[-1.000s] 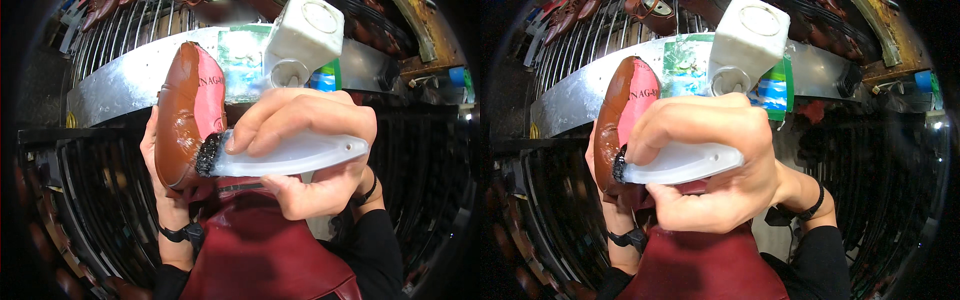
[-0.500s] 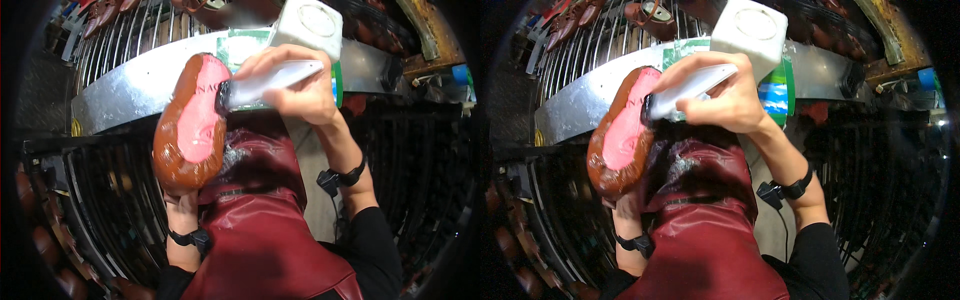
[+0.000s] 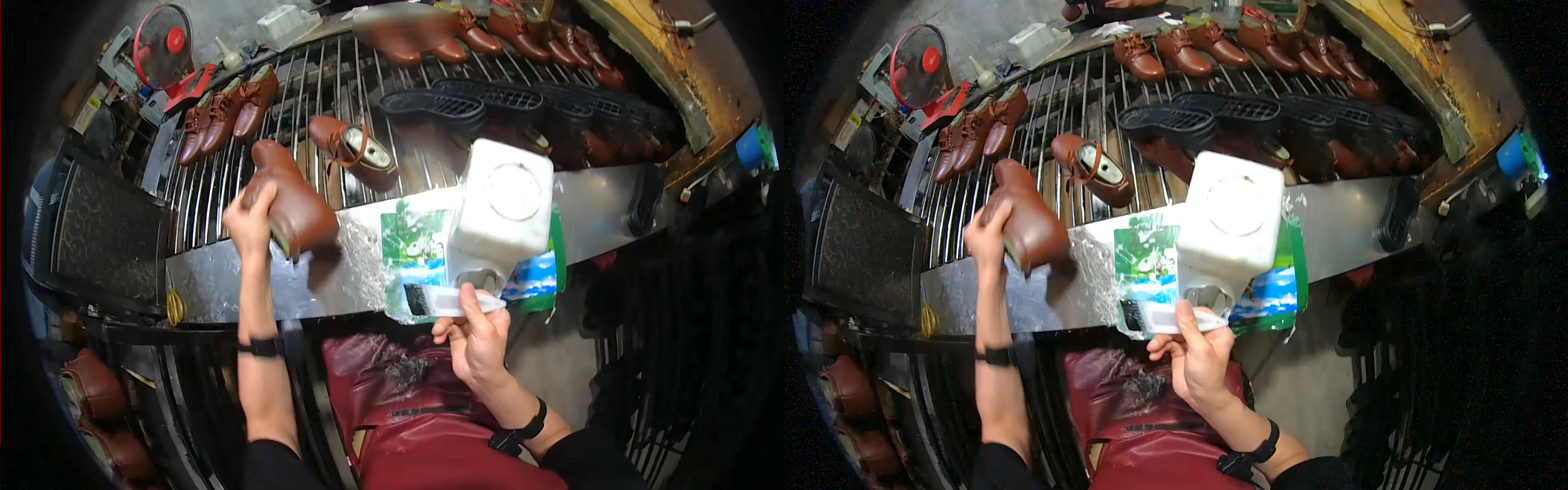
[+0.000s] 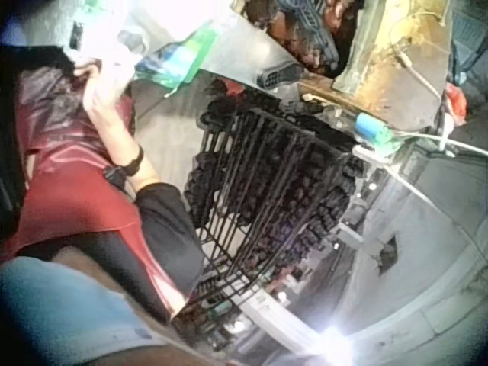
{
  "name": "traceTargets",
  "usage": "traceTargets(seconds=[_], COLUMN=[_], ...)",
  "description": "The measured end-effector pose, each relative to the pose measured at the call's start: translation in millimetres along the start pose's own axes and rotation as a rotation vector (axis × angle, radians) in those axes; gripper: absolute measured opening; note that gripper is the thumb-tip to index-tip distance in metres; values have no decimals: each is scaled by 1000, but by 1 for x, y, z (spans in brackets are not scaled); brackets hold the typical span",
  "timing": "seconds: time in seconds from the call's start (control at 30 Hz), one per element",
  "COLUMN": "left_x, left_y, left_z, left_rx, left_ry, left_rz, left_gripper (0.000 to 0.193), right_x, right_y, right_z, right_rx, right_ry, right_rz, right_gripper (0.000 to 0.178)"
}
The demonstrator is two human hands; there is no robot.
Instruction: Applying adhesive to shoe uppers and placing soles on a factory conveyor belt.
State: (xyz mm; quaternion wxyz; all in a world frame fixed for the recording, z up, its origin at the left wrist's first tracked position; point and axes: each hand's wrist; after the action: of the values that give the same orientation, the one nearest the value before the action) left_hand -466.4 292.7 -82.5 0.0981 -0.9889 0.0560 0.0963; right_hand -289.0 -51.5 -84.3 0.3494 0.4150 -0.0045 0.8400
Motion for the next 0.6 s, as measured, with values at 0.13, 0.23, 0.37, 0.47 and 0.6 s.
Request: traceTargets(seconds=[0.13,0.23,0.37,0.47,0.6], left_x=[48,92,58,2,-85], left_y=[-100,-108,-76,29,220], left_z=[-20,-8,3,3,-10], left_rx=[-208,-226,-202,-83,115], left_ry=[-1029,-1079,-890,-614,-376], left_rz=[35,130,43,-58,-331], left_gripper=[63,73,106,83,22], right_x=[-3,-7,1,-10,-40], right_y=[1,-4,-7,-10,-12], right_z=[6,7,3,0,0], right_rx=[-37,-28,-37,-45,-20], right_ry=[60,138,166,236,302], right_rz=[-43,-90,-116,-93,0], right_gripper=[24,23,23,25,35])
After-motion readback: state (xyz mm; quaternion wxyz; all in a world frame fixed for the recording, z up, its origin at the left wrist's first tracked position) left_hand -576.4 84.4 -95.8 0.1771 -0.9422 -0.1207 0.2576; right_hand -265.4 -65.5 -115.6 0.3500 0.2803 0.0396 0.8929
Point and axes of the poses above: each hand's wrist, its own y-axis away from the middle knuckle, its own x-axis out of the palm, z = x × y, and after that the axes turned 4 degrees about z, right-handed
